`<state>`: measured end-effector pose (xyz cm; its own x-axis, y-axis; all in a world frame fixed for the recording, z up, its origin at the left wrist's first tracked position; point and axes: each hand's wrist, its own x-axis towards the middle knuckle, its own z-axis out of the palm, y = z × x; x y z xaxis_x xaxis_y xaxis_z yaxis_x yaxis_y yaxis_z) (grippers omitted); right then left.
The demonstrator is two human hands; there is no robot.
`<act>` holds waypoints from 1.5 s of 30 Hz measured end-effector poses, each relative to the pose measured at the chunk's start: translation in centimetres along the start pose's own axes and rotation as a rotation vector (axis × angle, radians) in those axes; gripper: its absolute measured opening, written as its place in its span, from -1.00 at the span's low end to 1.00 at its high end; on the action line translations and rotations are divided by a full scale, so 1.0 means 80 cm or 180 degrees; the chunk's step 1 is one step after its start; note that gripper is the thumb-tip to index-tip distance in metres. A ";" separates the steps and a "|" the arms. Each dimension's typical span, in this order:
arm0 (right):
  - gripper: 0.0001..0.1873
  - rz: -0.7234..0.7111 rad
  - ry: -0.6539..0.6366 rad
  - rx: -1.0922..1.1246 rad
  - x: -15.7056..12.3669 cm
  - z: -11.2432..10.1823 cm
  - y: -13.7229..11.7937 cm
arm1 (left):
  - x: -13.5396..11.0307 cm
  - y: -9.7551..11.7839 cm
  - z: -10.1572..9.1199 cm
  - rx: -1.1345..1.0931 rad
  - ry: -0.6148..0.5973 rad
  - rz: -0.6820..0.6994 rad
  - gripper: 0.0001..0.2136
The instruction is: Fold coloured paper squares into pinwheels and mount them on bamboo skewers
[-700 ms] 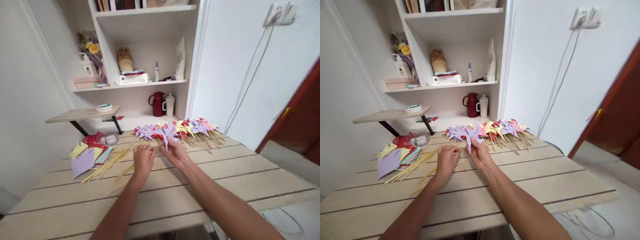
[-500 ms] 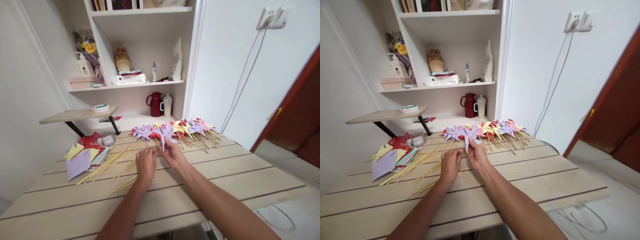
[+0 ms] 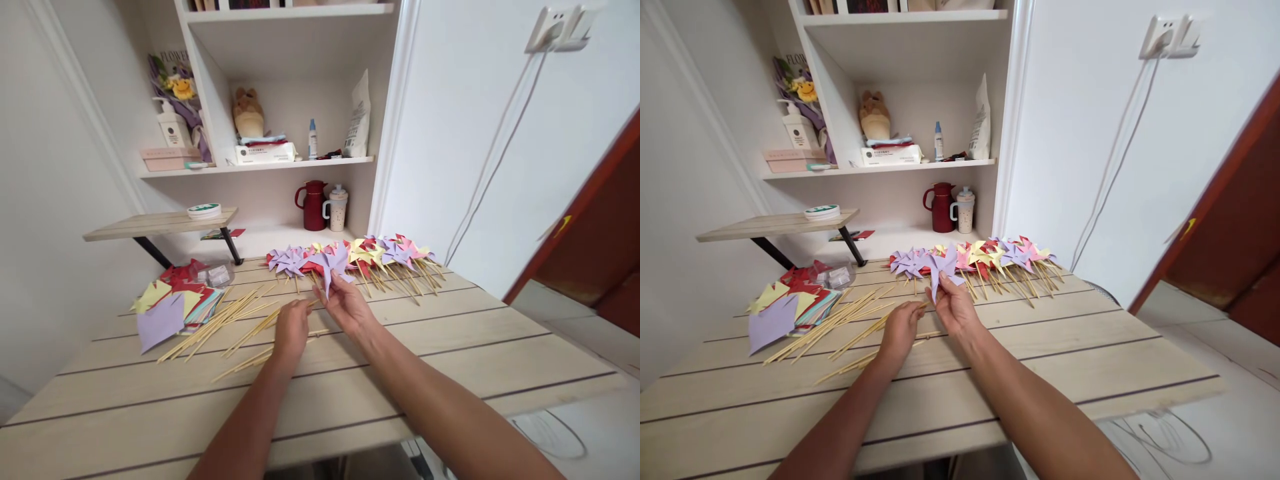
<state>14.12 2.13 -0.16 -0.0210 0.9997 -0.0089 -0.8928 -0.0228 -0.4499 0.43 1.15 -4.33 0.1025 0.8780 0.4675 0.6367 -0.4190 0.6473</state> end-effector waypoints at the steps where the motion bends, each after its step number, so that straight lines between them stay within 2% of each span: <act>1: -0.84 -0.0082 -0.0078 -0.0028 -0.001 0.001 -0.002 | 0.001 -0.003 -0.005 -0.0129 0.0071 -0.0026 -0.69; 5: -0.78 -0.0428 -0.0340 -0.0253 -0.006 0.006 -0.012 | 0.005 -0.005 -0.039 -0.0661 0.0642 -0.0194 -0.67; 10: -0.79 -0.0581 -0.0369 -0.0397 -0.012 0.011 -0.023 | 0.003 0.019 -0.086 -0.1484 0.1843 -0.0247 -0.74; 12: -0.79 -0.0597 -0.0352 -0.0450 -0.014 0.013 -0.026 | -0.001 0.027 -0.098 -0.2093 0.2171 -0.0298 -0.73; 14: -0.78 -0.0608 -0.0323 -0.0506 -0.016 0.015 -0.027 | -0.007 0.031 -0.103 -0.3112 0.1956 -0.0490 -0.69; 16: -0.76 -0.0660 -0.0312 -0.0571 -0.018 0.017 -0.028 | -0.014 0.033 -0.103 -0.3956 0.1285 -0.0797 -0.64; 18: -0.74 -0.0763 -0.0340 -0.0686 -0.021 0.019 -0.029 | -0.020 0.036 -0.099 -0.4276 0.0612 -0.1057 -0.60; 19: -0.75 -0.0818 -0.0376 -0.0775 -0.024 0.021 -0.030 | -0.023 0.038 -0.097 -0.4285 0.0425 -0.1117 -0.60; 22: -0.77 -0.0977 -0.0575 -0.1122 -0.032 0.024 -0.031 | -0.027 0.045 -0.090 -0.4350 0.0350 -0.1158 -0.60; 25: -0.76 -0.1032 -0.0758 -0.1378 -0.039 0.026 -0.031 | -0.028 0.049 -0.086 -0.4432 0.0348 -0.1113 -0.70; 29: -0.72 -0.0971 -0.0746 -0.1467 -0.040 0.025 -0.029 | -0.028 0.049 -0.083 -0.4444 0.0159 -0.1158 -0.77; 38: -0.74 -0.0854 -0.0630 -0.1375 -0.037 0.023 -0.031 | -0.028 0.051 -0.084 -0.4474 0.0340 -0.1033 -0.62; 45: -0.75 -0.0807 -0.0648 -0.1324 -0.035 0.021 -0.030 | -0.034 0.055 -0.084 -0.4422 0.0199 -0.1107 -0.56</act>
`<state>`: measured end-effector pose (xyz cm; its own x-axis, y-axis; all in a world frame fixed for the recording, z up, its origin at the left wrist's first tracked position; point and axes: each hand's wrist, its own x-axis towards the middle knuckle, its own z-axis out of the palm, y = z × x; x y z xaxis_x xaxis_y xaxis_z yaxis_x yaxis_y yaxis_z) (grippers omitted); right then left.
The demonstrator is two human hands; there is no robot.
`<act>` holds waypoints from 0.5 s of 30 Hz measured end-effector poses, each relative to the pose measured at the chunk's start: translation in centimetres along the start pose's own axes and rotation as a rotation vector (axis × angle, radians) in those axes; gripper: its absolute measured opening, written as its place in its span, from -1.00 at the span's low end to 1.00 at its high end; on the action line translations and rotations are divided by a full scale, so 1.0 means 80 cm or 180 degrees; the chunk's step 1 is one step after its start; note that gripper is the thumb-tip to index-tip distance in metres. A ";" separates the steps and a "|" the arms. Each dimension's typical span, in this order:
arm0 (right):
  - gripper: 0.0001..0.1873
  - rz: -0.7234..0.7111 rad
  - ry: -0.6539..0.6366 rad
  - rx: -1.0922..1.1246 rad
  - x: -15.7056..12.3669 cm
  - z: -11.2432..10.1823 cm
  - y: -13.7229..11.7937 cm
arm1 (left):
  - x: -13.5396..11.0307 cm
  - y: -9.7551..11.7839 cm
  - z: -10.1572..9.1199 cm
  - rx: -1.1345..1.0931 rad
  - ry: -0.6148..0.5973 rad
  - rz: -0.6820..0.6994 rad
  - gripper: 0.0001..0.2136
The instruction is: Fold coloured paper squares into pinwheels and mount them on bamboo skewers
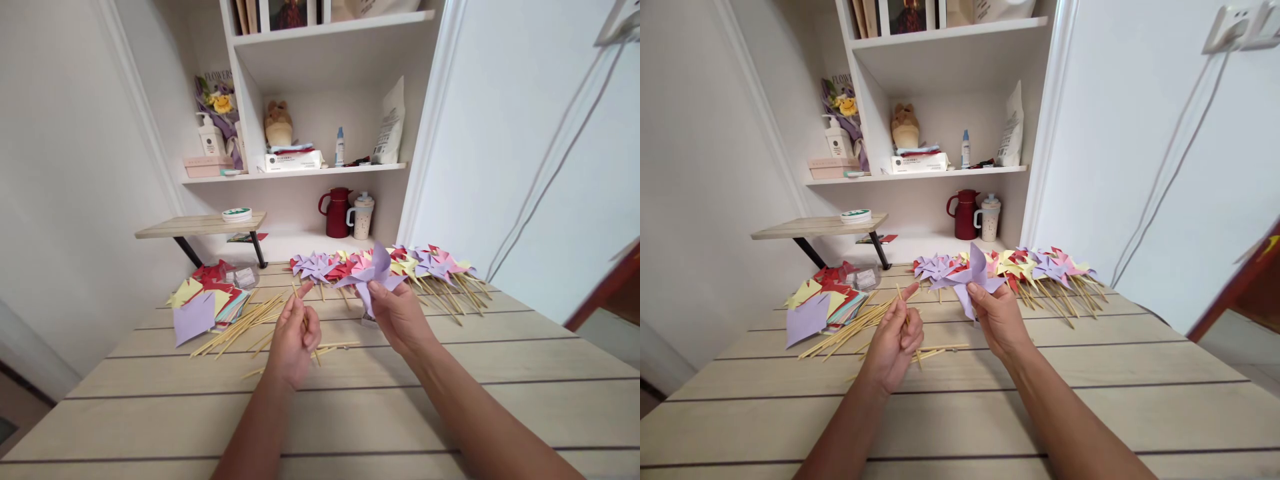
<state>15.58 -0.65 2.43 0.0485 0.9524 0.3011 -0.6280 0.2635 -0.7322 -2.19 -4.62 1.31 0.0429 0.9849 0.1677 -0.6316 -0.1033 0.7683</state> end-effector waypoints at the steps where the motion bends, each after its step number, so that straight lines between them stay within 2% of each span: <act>1: -0.74 -0.0003 0.0001 -0.0012 0.000 0.000 0.000 | -0.001 0.000 0.000 -0.0028 0.0010 -0.0045 -0.56; 9: -0.68 -0.0063 -0.0068 -0.0021 0.003 -0.001 0.003 | -0.003 0.002 -0.001 -0.0421 0.0195 -0.0227 -0.48; 12: -0.69 -0.0044 -0.0071 -0.0030 0.002 0.000 0.002 | -0.004 0.001 -0.004 -0.0319 0.0147 -0.0285 -0.56; 15: -0.72 -0.0017 -0.0074 -0.0010 0.002 0.001 0.001 | -0.006 -0.006 -0.004 -0.0164 0.0025 -0.0079 -0.64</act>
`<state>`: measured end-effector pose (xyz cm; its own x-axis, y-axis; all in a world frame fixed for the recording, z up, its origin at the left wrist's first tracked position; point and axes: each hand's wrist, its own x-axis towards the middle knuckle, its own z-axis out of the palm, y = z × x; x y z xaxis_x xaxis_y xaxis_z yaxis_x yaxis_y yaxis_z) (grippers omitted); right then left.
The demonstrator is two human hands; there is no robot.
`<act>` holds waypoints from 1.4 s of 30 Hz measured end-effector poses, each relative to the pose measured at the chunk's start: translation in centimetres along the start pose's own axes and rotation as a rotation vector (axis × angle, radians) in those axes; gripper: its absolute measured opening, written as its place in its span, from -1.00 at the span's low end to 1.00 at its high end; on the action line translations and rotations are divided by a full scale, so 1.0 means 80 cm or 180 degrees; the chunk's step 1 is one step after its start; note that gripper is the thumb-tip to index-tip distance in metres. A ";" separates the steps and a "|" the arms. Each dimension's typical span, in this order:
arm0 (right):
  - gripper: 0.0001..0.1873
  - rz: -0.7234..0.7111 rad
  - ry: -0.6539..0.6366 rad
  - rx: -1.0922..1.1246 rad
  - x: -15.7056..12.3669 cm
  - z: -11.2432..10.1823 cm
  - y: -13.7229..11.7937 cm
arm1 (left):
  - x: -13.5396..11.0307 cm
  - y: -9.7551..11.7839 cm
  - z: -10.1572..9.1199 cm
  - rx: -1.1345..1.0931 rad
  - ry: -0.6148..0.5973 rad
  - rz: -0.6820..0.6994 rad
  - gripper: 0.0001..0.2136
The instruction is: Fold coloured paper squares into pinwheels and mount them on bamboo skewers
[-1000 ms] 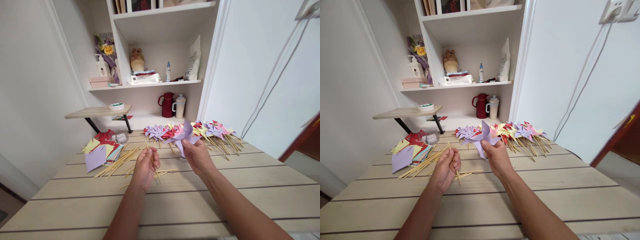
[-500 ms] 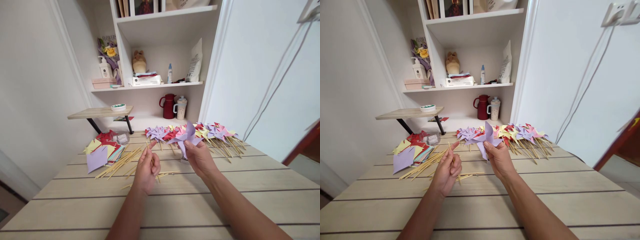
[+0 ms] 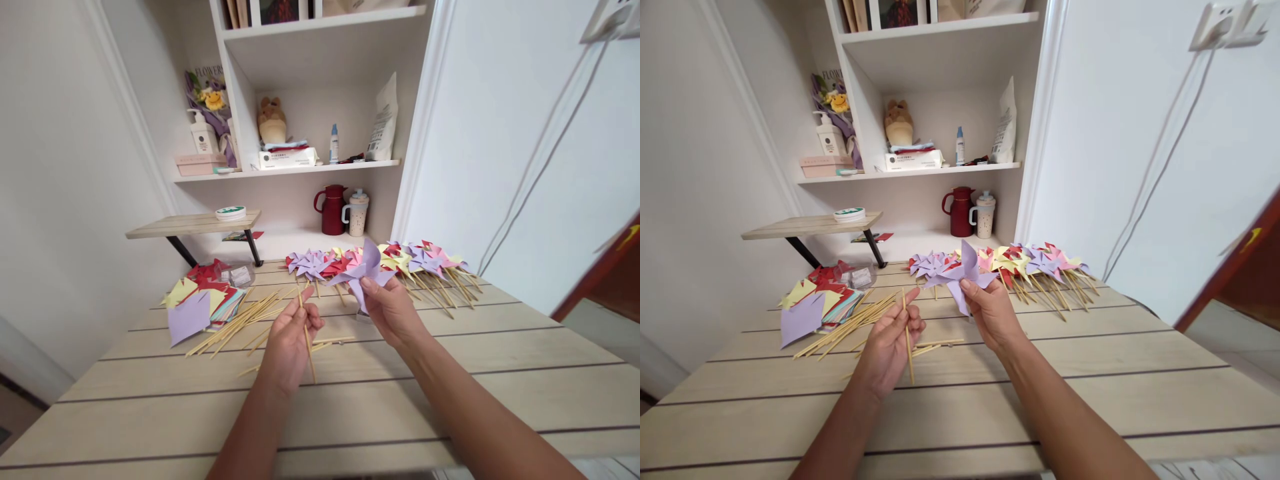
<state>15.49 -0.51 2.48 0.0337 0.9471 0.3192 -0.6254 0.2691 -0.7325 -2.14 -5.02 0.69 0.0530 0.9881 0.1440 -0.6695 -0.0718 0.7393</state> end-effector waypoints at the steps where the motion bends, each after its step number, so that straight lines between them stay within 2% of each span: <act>1: -0.72 0.0008 -0.0008 0.0019 0.000 0.001 -0.001 | -0.001 -0.003 0.001 0.0063 -0.0023 0.0131 -0.67; 4: -0.72 0.0019 -0.0030 0.0076 -0.001 0.002 -0.002 | -0.005 -0.010 0.006 0.0368 -0.0095 0.0507 -0.77; 6: -0.73 0.0028 -0.0048 0.0078 -0.001 0.003 -0.002 | -0.008 -0.014 0.011 0.0714 -0.0214 0.0607 -0.81; 11: -0.75 0.0026 -0.0068 0.0020 -0.001 0.002 -0.002 | -0.012 -0.023 0.017 0.1483 -0.0581 0.0370 -0.78; 13: -0.74 0.0027 -0.0073 0.0041 -0.001 0.001 -0.001 | -0.010 -0.026 0.014 0.1560 -0.0565 0.0271 -0.78; 15: -0.73 0.0033 -0.0078 0.0048 0.000 0.001 -0.001 | -0.005 -0.029 0.009 0.1559 -0.0358 0.0285 -0.80; 19: -0.74 0.0039 -0.0036 0.0055 0.000 0.001 0.000 | 0.000 -0.025 0.002 0.1107 0.0139 0.0668 -0.86; 22: -0.75 0.0061 -0.0040 0.0051 0.000 0.001 0.000 | -0.002 -0.024 0.004 0.0852 -0.0013 0.0809 -0.87; 27: -0.73 0.0066 -0.0045 -0.0014 -0.001 0.001 0.001 | -0.004 -0.036 0.006 0.1432 -0.0427 0.0393 -0.83; 29: -0.72 0.0057 -0.0037 -0.0018 0.000 0.001 0.001 | -0.002 -0.039 0.003 0.1525 -0.0261 0.0356 -0.81; 34: -0.70 0.0068 -0.0053 0.0013 0.000 0.001 0.001 | 0.007 -0.036 -0.012 0.1164 0.0670 0.0383 -0.76; 36: -0.70 0.0063 -0.0037 -0.0021 0.000 0.001 0.001 | 0.009 -0.032 -0.016 0.0962 0.0859 0.0408 -0.72; 42: -0.76 -0.0190 -0.0102 -0.0260 -0.002 -0.004 0.000 | 0.007 -0.015 -0.015 0.0561 0.1237 0.0837 -0.63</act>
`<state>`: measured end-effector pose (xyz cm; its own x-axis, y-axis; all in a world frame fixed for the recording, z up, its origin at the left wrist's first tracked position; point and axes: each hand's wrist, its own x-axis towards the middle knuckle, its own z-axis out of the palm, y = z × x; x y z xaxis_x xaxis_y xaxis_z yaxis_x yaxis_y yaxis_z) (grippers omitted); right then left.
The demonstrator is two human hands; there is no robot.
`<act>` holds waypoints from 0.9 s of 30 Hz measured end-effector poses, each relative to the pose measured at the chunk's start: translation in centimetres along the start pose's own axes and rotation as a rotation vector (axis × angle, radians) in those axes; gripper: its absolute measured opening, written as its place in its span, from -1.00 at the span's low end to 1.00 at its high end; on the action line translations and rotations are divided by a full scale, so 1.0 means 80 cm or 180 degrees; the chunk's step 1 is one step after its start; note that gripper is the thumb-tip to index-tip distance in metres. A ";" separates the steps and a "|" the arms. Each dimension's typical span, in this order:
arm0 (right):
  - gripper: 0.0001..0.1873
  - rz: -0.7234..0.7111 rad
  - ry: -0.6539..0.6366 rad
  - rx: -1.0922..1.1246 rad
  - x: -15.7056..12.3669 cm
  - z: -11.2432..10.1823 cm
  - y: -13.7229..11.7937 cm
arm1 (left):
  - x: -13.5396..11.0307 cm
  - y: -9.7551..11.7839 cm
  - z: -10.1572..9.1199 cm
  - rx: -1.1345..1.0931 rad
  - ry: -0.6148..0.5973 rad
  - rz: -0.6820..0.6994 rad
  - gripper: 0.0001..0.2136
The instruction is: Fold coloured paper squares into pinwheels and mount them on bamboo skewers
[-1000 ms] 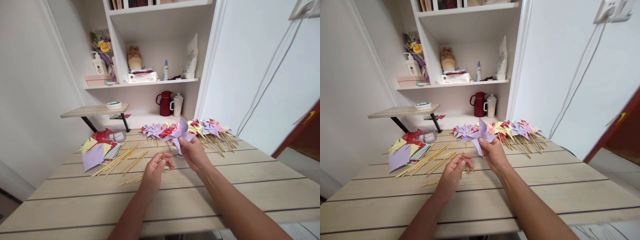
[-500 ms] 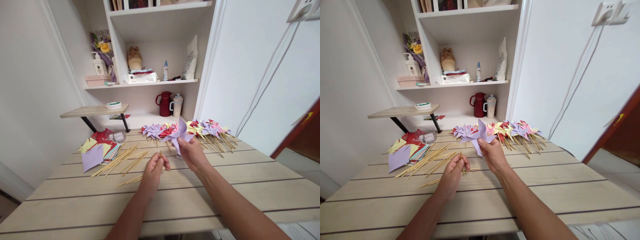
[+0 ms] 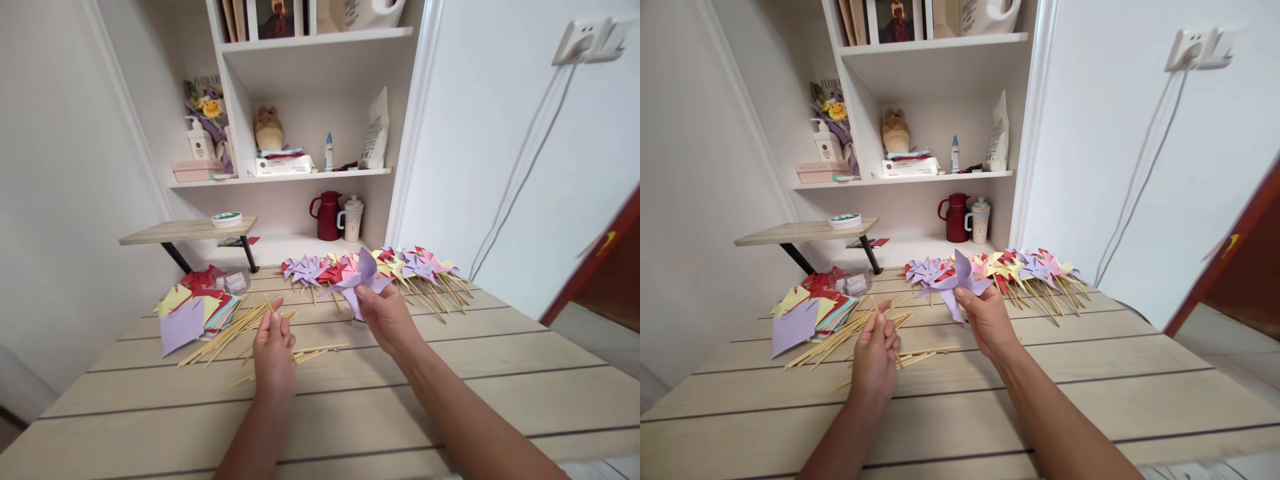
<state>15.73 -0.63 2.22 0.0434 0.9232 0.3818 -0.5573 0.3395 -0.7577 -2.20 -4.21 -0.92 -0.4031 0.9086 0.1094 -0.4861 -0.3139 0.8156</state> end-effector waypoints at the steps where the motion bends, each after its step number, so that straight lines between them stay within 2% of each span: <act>1: -0.77 -0.0096 -0.0039 -0.0096 -0.002 -0.001 -0.002 | -0.001 0.003 0.001 -0.0027 -0.0014 -0.0002 -0.62; 3: -0.83 -0.0360 -0.0287 -0.0417 -0.006 -0.001 -0.007 | -0.004 0.009 0.004 0.0004 -0.0180 -0.0054 -0.58; 6: -0.96 -0.1026 -0.1217 -0.1158 -0.016 0.004 -0.019 | -0.012 0.014 0.012 0.0238 -0.0676 -0.0256 -0.52; 8: -0.91 -0.1574 -0.1728 -0.1594 -0.023 0.011 -0.028 | -0.016 0.013 0.015 0.0373 -0.0977 -0.0341 -0.50; 10: -0.86 -0.1938 -0.1948 -0.1843 -0.027 0.017 -0.034 | -0.018 0.012 0.017 0.0418 -0.1146 -0.0362 -0.52; 13: -0.85 -0.2163 -0.2040 -0.1979 -0.029 0.021 -0.038 | -0.021 0.011 0.016 0.0521 -0.1197 -0.0348 -0.55; 18: -0.85 -0.2157 -0.1892 -0.2105 -0.029 0.021 -0.039 | -0.032 0.016 0.013 0.0921 -0.1125 -0.0265 -0.65; 22: -0.82 -0.2207 -0.1873 -0.2050 -0.031 0.021 -0.041 | -0.034 0.009 0.003 0.1134 -0.1214 0.0042 -0.75; 27: -0.80 -0.2391 -0.1950 -0.1965 -0.031 0.021 -0.041 | -0.036 0.000 -0.005 0.1283 -0.1561 0.0532 -0.71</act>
<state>16.09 -4.33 4.66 -0.3121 0.2654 0.9123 -0.0526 0.9539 -0.2955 -1.33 -6.96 -1.44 -0.0015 0.9067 0.4217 -0.0805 -0.4204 0.9038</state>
